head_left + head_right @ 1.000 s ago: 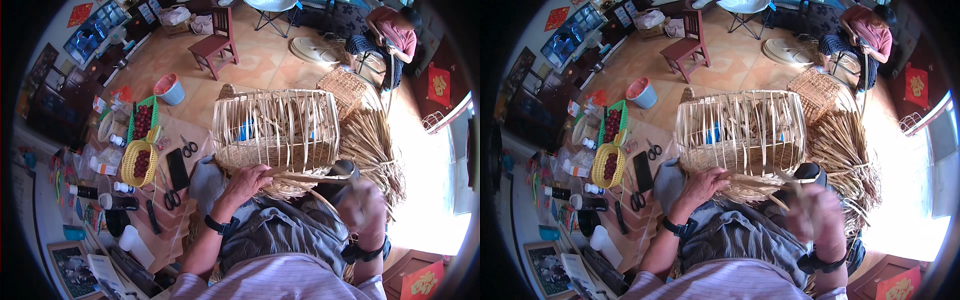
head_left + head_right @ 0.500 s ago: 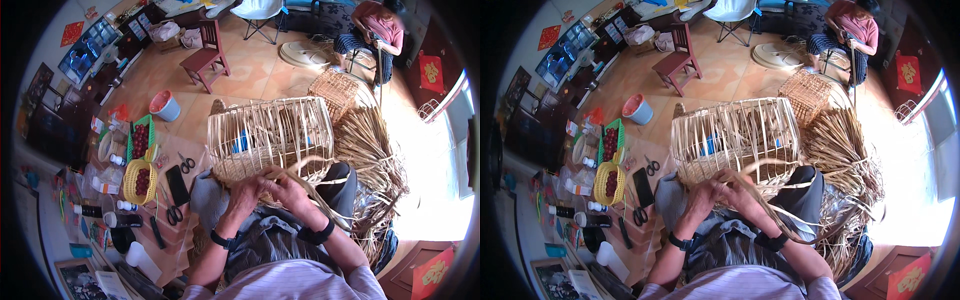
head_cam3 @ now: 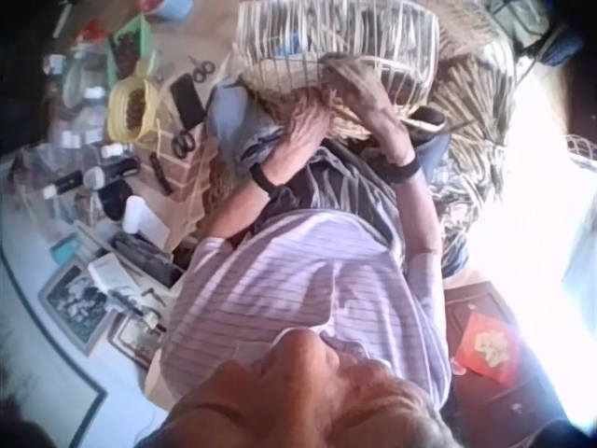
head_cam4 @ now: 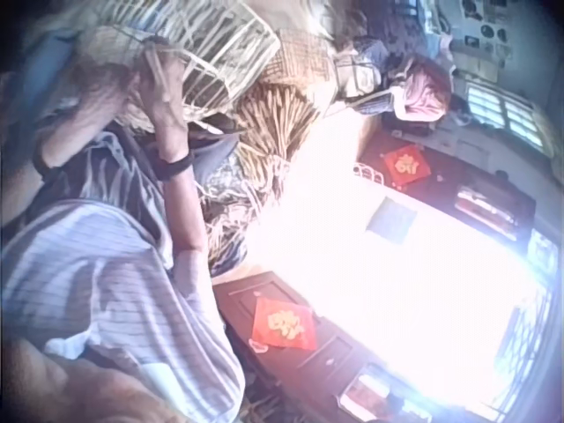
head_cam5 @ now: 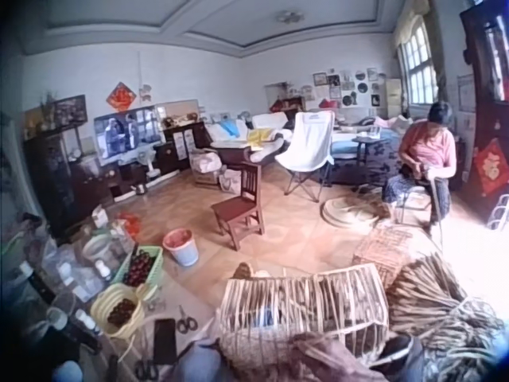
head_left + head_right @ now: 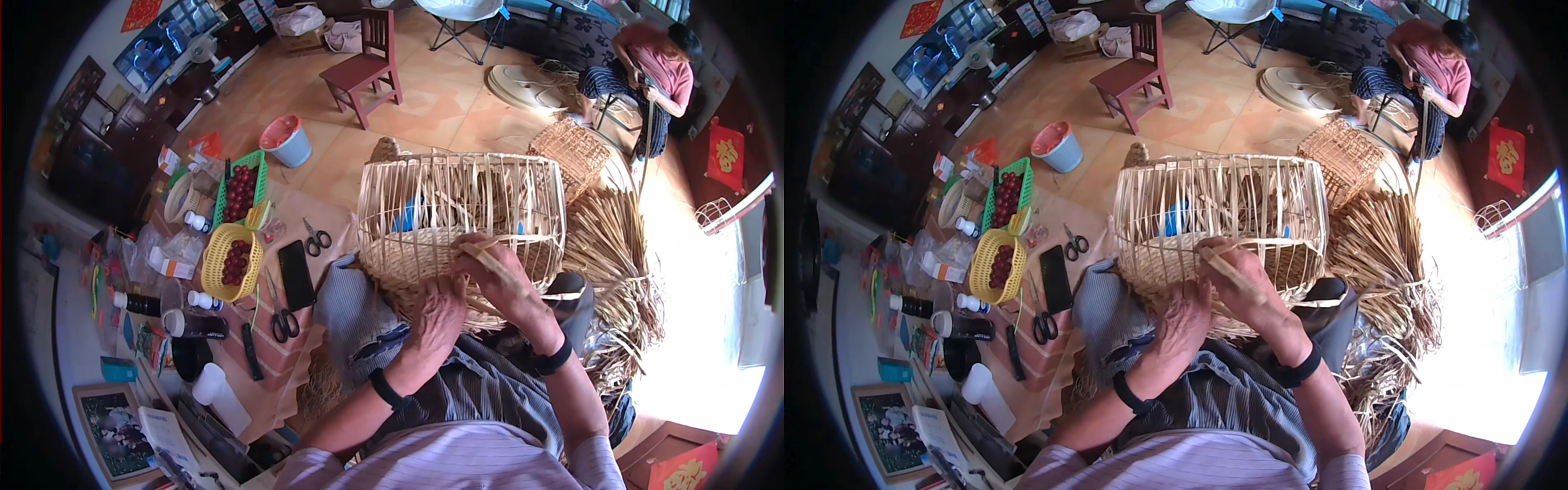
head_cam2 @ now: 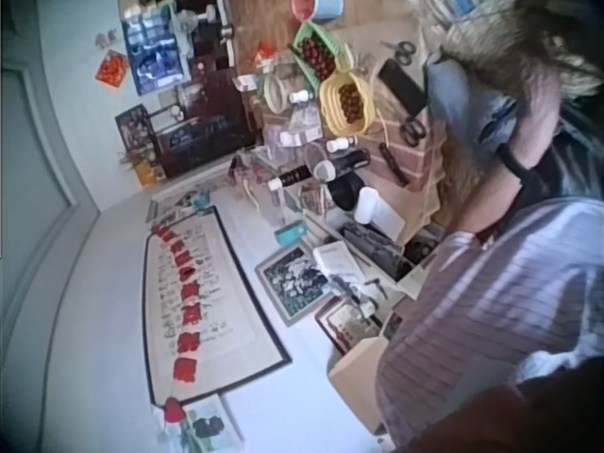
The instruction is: Weaving a bamboo or wicker basket by hand.
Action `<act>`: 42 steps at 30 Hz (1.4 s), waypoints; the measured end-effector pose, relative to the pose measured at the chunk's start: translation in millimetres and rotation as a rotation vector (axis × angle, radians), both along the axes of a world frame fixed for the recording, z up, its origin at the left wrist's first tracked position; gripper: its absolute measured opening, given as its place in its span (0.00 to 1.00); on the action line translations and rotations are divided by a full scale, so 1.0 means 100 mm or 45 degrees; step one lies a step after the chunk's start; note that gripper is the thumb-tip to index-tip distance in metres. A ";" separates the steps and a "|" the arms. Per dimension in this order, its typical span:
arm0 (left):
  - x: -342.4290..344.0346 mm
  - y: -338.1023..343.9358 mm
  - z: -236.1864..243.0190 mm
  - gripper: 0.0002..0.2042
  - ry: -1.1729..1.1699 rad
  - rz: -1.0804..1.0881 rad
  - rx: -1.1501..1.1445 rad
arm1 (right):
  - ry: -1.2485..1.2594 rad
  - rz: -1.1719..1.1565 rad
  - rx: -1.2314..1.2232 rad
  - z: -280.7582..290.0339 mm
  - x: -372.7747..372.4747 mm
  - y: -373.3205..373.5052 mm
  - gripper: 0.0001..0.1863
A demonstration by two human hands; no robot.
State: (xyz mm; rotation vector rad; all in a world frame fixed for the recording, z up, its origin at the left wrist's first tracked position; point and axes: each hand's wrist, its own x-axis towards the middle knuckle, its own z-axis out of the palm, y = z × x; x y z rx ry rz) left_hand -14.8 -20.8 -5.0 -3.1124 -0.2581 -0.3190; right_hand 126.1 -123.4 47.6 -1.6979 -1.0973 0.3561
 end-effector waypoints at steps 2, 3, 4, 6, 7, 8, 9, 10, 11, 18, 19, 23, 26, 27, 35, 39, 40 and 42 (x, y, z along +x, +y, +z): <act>0.00 0.01 -0.09 0.25 -0.074 -0.003 -0.037 | -0.161 -0.021 -0.091 0.00 -0.02 -0.04 0.15; 0.01 0.01 -0.15 0.17 -0.051 -0.018 -0.017 | -0.364 -0.052 -0.155 -0.01 -0.05 -0.05 0.11; -0.01 0.02 -0.22 0.14 -0.080 -0.034 0.004 | -0.508 -0.142 -0.264 -0.04 -0.10 -0.06 0.07; -0.02 0.04 -0.35 0.09 -0.180 -0.076 0.023 | -0.811 -0.211 -0.505 -0.10 -0.19 -0.06 0.04; -0.02 0.06 -0.40 0.08 -0.252 -0.106 0.018 | -0.803 -0.224 -0.488 -0.13 -0.22 -0.04 0.05; -0.02 0.08 -0.43 0.08 -0.305 -0.155 -0.023 | -0.797 -0.242 -0.475 -0.17 -0.24 -0.01 0.05; -0.02 0.09 -0.44 0.07 -0.202 -0.171 0.066 | -0.784 -0.275 -0.520 -0.20 -0.25 0.02 0.05; -0.04 0.14 -0.43 0.07 -0.078 -0.205 0.123 | -0.727 -0.311 -0.499 -0.22 -0.25 0.05 0.04; -0.05 0.12 -0.40 0.07 0.101 -0.117 -0.086 | -0.736 -0.359 -0.416 -0.24 -0.24 0.08 0.05; -0.06 0.23 -0.01 0.19 -0.143 -0.140 -0.532 | -0.494 -0.215 -0.299 -0.22 -0.30 -0.11 0.16; -0.04 0.23 0.01 0.19 -0.120 -0.136 -0.506 | -0.536 -0.163 -0.256 -0.23 -0.31 -0.18 0.19; -0.04 0.27 0.02 0.25 -0.076 -0.156 -0.569 | 0.082 -0.350 -0.112 -0.29 -0.40 -0.35 0.19; -0.07 0.28 0.00 0.25 -0.059 -0.180 -0.563 | 0.125 -0.417 -0.100 -0.34 -0.46 -0.41 0.18; -0.07 0.28 -0.01 0.25 -0.104 -0.190 -0.559 | 0.143 -0.437 -0.069 -0.35 -0.48 -0.41 0.18; -0.09 0.19 -0.12 0.32 -0.162 -0.128 -0.455 | 0.107 -0.514 -0.094 -0.26 -0.29 -0.34 0.17; -0.06 0.20 -0.12 0.37 -0.201 -0.121 -0.576 | 0.556 -0.494 0.281 -0.33 0.18 -0.21 0.18; -0.05 0.23 -0.12 0.36 -0.195 -0.114 -0.592 | 0.610 -0.473 0.288 -0.38 0.20 -0.25 0.16; -0.04 0.29 -0.13 0.36 -0.227 -0.160 -0.647 | 0.846 -0.379 0.388 -0.47 0.13 -0.47 0.16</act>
